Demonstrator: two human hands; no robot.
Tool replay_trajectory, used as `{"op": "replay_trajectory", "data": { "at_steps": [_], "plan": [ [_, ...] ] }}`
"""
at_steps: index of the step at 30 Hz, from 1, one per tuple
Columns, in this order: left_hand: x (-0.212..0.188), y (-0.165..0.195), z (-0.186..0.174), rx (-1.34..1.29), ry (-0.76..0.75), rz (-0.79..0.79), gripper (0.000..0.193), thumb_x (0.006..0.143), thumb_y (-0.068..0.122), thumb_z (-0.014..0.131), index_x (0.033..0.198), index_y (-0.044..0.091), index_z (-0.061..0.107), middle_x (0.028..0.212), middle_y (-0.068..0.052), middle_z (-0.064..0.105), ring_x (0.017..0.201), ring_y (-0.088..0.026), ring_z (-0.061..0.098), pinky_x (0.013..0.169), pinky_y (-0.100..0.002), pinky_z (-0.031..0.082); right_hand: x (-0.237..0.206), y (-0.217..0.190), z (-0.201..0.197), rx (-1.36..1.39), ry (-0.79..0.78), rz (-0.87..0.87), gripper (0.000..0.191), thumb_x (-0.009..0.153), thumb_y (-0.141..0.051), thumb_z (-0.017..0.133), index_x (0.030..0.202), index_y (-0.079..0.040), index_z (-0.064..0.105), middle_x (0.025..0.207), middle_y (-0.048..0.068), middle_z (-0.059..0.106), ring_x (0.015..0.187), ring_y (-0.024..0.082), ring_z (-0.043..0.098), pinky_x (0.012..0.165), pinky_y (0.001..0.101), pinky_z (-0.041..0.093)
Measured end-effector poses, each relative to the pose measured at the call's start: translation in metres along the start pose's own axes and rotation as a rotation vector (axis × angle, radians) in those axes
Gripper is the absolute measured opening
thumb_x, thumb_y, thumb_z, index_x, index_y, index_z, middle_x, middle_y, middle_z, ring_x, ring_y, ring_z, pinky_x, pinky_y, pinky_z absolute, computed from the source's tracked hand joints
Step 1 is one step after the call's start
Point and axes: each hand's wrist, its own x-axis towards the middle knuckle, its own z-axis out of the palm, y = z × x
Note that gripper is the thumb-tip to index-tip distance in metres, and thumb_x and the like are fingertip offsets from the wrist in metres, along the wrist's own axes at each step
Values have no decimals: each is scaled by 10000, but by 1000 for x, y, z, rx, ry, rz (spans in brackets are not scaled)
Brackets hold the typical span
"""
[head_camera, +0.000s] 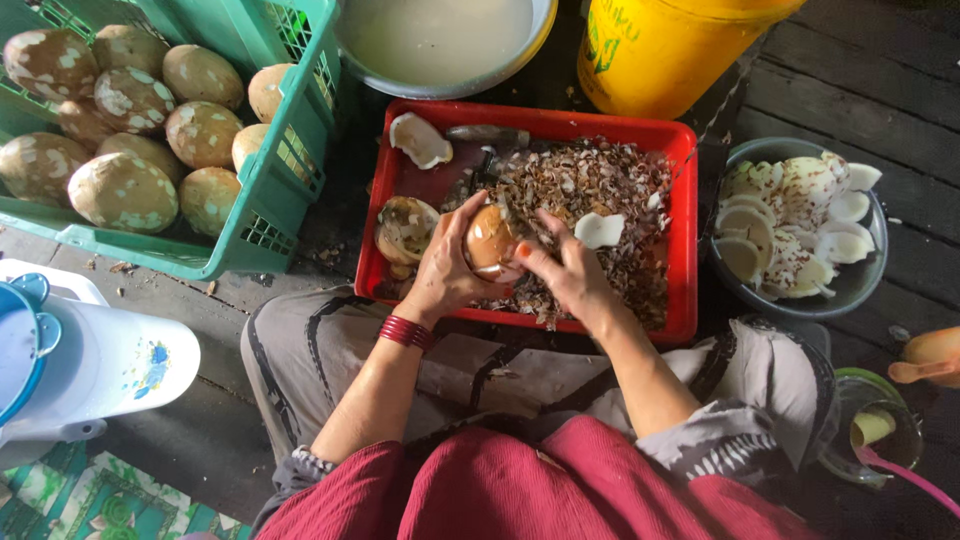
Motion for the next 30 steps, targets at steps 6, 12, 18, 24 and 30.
{"op": "replay_trajectory", "data": {
  "at_steps": [6,12,18,24,30],
  "plan": [
    [4,3,3,-35,-19,-35,1085,536,231,978,1484,115,461,1363,-136,589,1260,-312,612,1057,-413,527,-1,-45,5,-374,-148,299,898,911,-637,536,1624,-156,276,1024,246,757,884,382,763,808,467,613],
    [2,3,5,-55,-1,-33,1048,574,255,980,1476,119,464,1343,-137,577,1254,-309,620,1057,-415,533,4,-59,0,-305,-74,196,759,961,-583,545,1552,-140,370,1095,236,750,928,435,732,788,503,581],
    [3,3,8,-5,30,-19,1045,565,274,977,1457,110,459,1332,-145,584,1246,-336,612,1036,-425,529,-2,-61,0,-328,-87,224,804,943,-564,552,1588,-151,306,1047,258,736,915,450,723,780,513,576],
    [3,-1,12,-6,11,-40,1066,548,261,958,1474,104,453,1321,-156,567,1240,-348,611,1043,-433,528,6,-59,3,-238,-31,223,684,969,-552,543,1496,-140,400,1087,223,746,920,415,745,775,502,587],
    [2,-2,27,104,90,12,1124,532,286,978,1468,76,393,1341,-189,504,1216,-372,572,1014,-445,531,12,-22,19,-158,-25,423,543,999,-523,425,1366,-129,495,907,134,723,676,321,688,601,512,591]
  ]
}}
